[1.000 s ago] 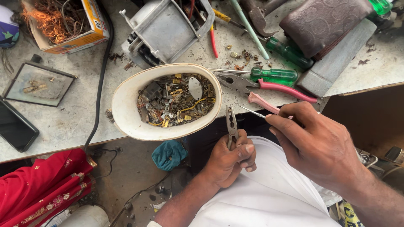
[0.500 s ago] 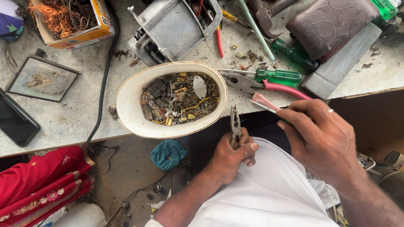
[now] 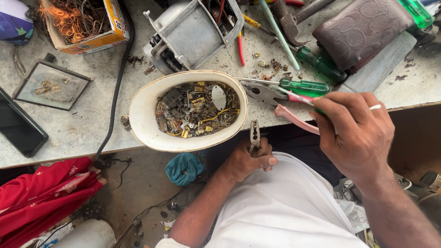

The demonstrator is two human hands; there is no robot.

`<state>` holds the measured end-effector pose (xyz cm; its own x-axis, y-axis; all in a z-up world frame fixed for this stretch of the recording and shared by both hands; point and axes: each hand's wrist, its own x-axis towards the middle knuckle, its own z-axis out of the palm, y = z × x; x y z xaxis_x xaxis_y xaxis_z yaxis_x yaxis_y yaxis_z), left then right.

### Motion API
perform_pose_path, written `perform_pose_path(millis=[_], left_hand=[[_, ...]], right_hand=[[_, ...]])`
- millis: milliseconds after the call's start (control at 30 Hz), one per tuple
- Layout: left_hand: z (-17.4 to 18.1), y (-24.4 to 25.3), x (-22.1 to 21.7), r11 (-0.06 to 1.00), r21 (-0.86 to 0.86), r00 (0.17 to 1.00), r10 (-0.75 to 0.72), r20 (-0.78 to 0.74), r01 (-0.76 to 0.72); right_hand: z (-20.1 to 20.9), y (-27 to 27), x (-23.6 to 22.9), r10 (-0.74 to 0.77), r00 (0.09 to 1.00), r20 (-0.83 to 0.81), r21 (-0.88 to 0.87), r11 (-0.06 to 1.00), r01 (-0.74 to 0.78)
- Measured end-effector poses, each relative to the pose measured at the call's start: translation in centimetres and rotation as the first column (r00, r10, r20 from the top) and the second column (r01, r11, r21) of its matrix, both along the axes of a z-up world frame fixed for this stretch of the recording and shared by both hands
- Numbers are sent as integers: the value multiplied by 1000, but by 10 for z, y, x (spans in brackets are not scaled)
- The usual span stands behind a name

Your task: The person uses pliers and a screwdriver to disassemble small metal lock components over a white bowl. They pick up pieces from the bowl, use the pliers to pull apart parts, and occasionally use the screwdriver to pry or adjust components. The disassembled pieces are placed back into the bowl or on the table.

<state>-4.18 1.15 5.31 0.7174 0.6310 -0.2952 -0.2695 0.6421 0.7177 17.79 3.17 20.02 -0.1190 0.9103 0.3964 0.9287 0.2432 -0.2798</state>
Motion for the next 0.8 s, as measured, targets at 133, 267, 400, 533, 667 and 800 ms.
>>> perform_pose_path(millis=[133, 267, 400, 533, 667, 800], left_hand=[[-1, 0, -2, 1000, 4, 1000, -18, -4, 18], [3, 0, -4, 1000, 24, 999, -19, 43, 18], [6, -1, -7, 997, -52, 981, -52, 186, 63], [13, -3, -8, 975, -184, 945, -63, 321, 127], [19, -6, -6, 977, -160, 960, -92, 264, 138], [25, -8, -3, 992, -57, 993, -109, 52, 112]], right_hand=[[-5, 13, 4, -39, 994, 98, 41, 999, 35], [-7, 24, 9, -62, 978, 200, 72, 996, 49], [-6, 32, 13, -80, 955, 284, 114, 992, 49], [-10, 29, 6, -35, 994, 99, 101, 995, 25], [-15, 11, -9, 201, 935, -292, -48, 973, -225], [-23, 7, -20, 313, 897, -312, -14, 943, -334]])
